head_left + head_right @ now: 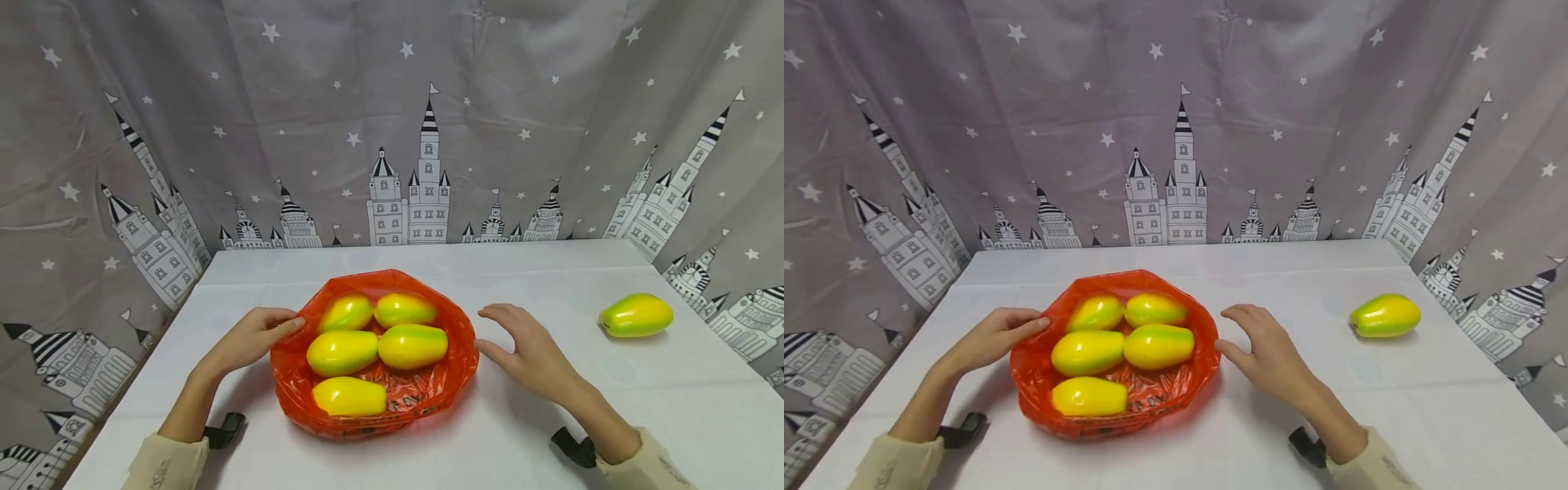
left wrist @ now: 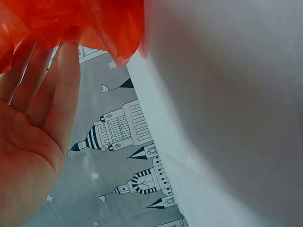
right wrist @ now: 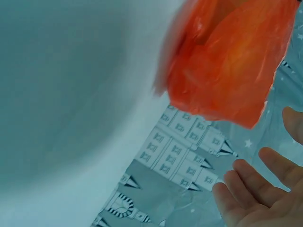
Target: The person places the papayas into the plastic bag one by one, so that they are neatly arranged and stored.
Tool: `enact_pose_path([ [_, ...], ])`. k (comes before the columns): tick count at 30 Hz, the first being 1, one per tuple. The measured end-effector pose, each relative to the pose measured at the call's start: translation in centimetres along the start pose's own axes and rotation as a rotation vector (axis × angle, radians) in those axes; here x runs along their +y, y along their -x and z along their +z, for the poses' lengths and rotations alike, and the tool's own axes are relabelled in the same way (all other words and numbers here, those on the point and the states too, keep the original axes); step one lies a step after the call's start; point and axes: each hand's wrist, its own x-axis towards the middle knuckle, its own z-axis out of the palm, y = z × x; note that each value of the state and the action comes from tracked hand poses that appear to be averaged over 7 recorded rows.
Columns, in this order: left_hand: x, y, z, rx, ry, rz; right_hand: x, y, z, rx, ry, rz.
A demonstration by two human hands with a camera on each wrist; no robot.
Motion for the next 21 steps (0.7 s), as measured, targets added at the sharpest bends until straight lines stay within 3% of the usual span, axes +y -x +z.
enact_pose_path([
  [8,0.2,0.0,-0.1,-0.015,0.019,0.006,2.2,2.0,-1.0,0.057,0.043,0.024],
  [21,0.2,0.1,0.0,-0.020,0.032,0.000,4.3,4.2,-3.1,0.081,0.092,0.070],
])
